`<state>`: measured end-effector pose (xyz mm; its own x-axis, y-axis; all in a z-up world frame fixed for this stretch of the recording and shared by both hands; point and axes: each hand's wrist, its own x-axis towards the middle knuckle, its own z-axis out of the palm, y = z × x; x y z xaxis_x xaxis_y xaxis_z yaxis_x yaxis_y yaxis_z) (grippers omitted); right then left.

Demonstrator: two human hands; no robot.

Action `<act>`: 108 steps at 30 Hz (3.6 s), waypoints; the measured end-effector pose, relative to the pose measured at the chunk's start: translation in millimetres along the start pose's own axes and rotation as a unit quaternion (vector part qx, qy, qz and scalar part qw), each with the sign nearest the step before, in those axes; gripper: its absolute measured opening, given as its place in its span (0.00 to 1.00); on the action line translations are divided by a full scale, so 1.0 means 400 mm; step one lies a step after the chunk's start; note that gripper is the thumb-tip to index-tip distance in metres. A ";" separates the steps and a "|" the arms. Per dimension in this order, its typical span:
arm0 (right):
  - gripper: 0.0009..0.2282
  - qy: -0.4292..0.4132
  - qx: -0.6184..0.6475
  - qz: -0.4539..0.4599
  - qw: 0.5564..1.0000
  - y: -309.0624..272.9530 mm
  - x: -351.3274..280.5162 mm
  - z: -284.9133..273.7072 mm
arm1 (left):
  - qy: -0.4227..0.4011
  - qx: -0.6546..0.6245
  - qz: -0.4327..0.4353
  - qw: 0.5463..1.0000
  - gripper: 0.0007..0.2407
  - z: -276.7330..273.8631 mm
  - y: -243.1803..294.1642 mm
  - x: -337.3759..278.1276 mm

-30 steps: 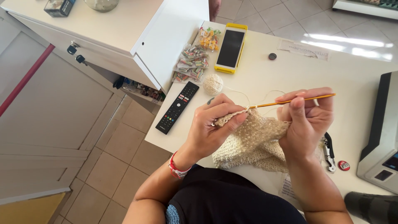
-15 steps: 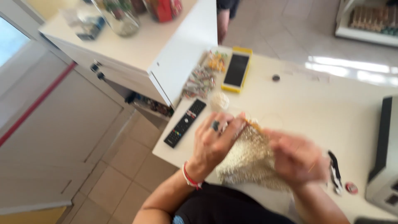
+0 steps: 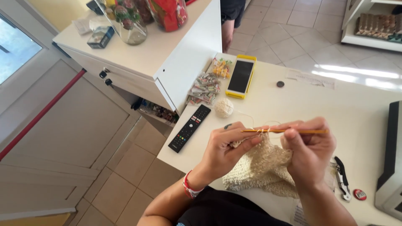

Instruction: A person is crocheting a white piece of fabric using a crochet hook and yarn at a counter.

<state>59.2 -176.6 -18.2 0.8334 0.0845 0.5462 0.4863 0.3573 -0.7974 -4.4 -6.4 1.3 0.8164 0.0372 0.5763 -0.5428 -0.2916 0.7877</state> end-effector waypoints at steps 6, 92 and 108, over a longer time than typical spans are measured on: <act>0.10 0.041 0.094 0.063 0.993 0.014 0.008 -0.014 | -0.037 -0.047 -0.068 0.996 0.07 -0.003 0.004 -0.001; 0.07 0.085 -0.108 0.163 0.977 0.159 0.084 0.121 | -0.146 -0.036 -0.228 0.962 0.02 -0.212 -0.178 0.122; 0.07 0.091 -0.085 -0.013 0.992 0.134 0.074 0.145 | -0.088 -0.099 -0.249 0.959 0.07 -0.201 -0.144 0.128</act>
<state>94.8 -101.2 -29.7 0.8465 -0.0971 0.5234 0.5319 0.1936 -0.8244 52.6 89.3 2.8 0.9954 -0.0427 0.0856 -0.0893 -0.0927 0.9917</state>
